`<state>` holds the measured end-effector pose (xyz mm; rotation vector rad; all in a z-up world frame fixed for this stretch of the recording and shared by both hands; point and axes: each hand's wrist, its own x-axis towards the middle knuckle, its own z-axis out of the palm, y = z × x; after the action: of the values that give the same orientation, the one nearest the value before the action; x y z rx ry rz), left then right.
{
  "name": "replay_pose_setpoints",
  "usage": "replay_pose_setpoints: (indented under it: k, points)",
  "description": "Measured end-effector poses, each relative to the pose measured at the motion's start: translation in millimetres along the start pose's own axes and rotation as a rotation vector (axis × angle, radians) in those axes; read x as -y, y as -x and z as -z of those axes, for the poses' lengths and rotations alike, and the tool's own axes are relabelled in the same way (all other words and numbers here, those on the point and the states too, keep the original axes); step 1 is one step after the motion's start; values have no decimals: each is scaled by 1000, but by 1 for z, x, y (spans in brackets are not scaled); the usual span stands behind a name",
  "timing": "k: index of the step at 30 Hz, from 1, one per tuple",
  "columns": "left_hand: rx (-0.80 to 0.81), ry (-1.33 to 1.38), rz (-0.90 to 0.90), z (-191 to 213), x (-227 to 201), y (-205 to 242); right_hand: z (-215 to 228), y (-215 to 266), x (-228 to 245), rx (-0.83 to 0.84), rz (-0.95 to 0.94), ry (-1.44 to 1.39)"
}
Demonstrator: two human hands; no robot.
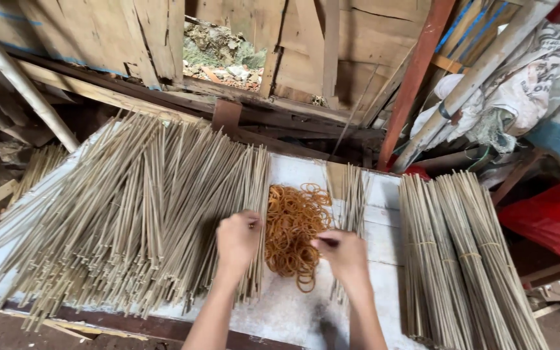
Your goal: The person is sorting thin wooden sticks into small groups and securing each group with a rubber band.
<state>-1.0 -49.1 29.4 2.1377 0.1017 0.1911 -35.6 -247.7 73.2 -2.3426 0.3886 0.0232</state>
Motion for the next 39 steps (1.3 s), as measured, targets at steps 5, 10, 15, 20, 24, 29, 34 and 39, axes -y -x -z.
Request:
replay_pose_setpoints:
  k: [5, 10, 15, 20, 24, 29, 34, 39]
  points:
    - [-104, -161, 93, 3, 71, -15, -75, -21, 27, 233, 299, -206]
    - [-112, -210, 69, -7, 82, -19, -98, -16, 64, 286, 312, 19]
    - [-74, -216, 96, 4, 60, -15, -109, -23, 58, 313, 267, 65]
    - [34, -87, 231, 9, 51, -11, -108, -30, 43, 301, 320, 82]
    - [117, 95, 395, 41, 26, 3, -93, -11, 59, 365, 170, -112]
    - [219, 395, 493, 66, 24, 6, -86, 1, 67, 468, 44, -344]
    - [171, 599, 493, 62, 23, 6, -95, 0, 65, 504, 61, -344]
    - [85, 553, 375, 40, 16, 0, -85, 3, 64, 423, 82, -370]
